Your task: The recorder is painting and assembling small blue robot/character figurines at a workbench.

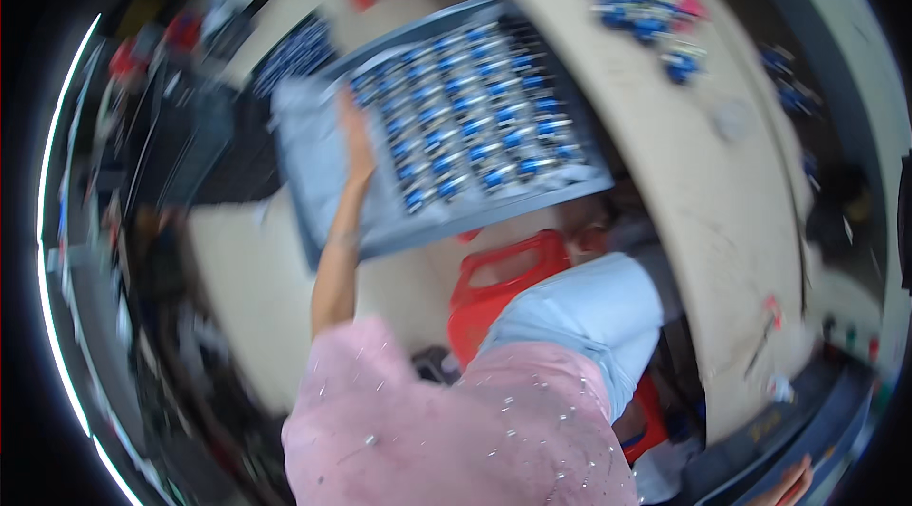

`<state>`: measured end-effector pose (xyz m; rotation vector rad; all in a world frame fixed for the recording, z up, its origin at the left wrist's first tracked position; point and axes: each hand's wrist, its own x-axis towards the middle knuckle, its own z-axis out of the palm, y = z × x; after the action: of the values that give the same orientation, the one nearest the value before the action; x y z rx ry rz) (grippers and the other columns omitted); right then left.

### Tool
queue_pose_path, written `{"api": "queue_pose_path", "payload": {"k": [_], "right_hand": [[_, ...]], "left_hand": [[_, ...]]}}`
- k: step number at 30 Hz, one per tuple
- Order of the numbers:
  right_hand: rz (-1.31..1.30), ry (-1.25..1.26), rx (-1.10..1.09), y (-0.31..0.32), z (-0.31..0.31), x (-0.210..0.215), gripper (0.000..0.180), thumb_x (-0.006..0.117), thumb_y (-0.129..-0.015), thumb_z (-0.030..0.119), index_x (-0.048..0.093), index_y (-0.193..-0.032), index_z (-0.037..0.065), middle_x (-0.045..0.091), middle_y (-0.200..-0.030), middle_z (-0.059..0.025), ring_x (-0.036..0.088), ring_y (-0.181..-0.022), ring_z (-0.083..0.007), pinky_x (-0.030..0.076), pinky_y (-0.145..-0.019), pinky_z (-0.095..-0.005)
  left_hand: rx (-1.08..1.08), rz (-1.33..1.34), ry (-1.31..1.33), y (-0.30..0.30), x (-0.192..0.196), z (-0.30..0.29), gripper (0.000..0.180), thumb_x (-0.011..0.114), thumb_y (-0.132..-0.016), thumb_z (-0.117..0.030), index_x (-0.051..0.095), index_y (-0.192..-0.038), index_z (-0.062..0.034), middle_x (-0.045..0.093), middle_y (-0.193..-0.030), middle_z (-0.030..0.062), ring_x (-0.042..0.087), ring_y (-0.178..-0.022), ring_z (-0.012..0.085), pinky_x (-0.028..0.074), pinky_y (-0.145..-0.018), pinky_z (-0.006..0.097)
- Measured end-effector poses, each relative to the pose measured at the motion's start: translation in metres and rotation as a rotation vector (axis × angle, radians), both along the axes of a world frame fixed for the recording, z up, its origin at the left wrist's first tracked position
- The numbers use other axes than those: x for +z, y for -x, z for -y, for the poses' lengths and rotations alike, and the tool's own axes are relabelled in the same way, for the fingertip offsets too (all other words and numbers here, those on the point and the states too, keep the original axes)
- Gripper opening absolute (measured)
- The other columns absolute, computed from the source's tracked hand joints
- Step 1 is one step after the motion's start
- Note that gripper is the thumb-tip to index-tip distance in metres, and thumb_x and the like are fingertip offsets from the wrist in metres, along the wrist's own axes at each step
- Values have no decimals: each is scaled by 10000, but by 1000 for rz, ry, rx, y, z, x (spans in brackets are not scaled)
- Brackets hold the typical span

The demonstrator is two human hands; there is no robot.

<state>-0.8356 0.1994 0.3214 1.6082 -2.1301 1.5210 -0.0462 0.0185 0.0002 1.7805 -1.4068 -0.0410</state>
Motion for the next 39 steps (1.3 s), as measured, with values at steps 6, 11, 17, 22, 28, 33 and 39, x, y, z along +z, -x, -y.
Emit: {"api": "queue_pose_path", "payload": {"k": [6, 11, 17, 22, 28, 33, 39], "right_hand": [[154, 84, -508, 23, -85, 27, 368, 529, -971, 325, 612, -1140, 9, 659, -987, -64, 588, -820, -88, 454, -732, -217], [23, 113, -533, 36, -162, 89, 609, 274, -1011, 443, 668, -1050, -20, 656, -893, -100, 560, -789, -137, 432, -695, -255], [-344, -404, -1089, 122, -228, 112, 312, 441, -940, 164, 679, -983, -33, 586, -1153, -173, 613, -873, -280, 456, -813, -349], [-249, -655, -905, 262, -261, 96, 338, 516, -740, 15, 631, -1056, -21, 675, -857, -210, 671, -880, -312, 493, -804, -400], [-214, -906, -958, 397, -217, 0, 556, 515, -947, 351, 245, -1420, 241, 488, -1174, -320, 576, -974, -496, 477, -859, -533], [66, -875, -1105, 436, -177, -17, 657, 489, -894, 589, 276, -1414, 250, 503, -1169, -299, 623, -903, -430, 545, -730, -507], [151, -1001, -1138, 474, -160, -37, 887, 491, -686, 834, 538, -1286, 183, 647, -1067, -164, 659, -913, -313, 548, -728, -407]], "left_hand": [[-49, 135, 104, 91, 46, 5, 576, 252, -1026, -311, 131, -1486, 12, 216, -1529, 204, 171, -1429, 320, 96, -1179, 398], [-261, -14, 272, 200, 69, 73, 749, 247, -963, -562, 144, -1501, -52, 214, -1528, 186, 227, -1401, 336, 189, -1152, 433], [-418, 75, 399, 308, 130, 73, 709, 266, -972, -488, 132, -1498, -32, 250, -1487, 232, 279, -1351, 370, 230, -1115, 441], [-482, 160, 420, 375, 177, 54, 679, 282, -979, -426, 122, -1495, -14, 280, -1453, 271, 322, -1310, 398, 265, -1084, 447], [-460, 261, 393, 408, 206, 37, 646, 301, -988, -351, 110, -1491, 6, 316, -1413, 317, 374, -1260, 432, 306, -1047, 454], [-406, 322, 340, 413, 218, 32, 623, 317, -995, -289, 99, -1488, 23, 345, -1379, 355, 418, -1218, 461, 341, -1016, 461], [-406, 277, 283, 412, 214, 36, 556, 321, -1013, -187, 133, -1463, 82, 251, -1467, 322, 350, -1320, 418, 291, -1089, 418]]}}
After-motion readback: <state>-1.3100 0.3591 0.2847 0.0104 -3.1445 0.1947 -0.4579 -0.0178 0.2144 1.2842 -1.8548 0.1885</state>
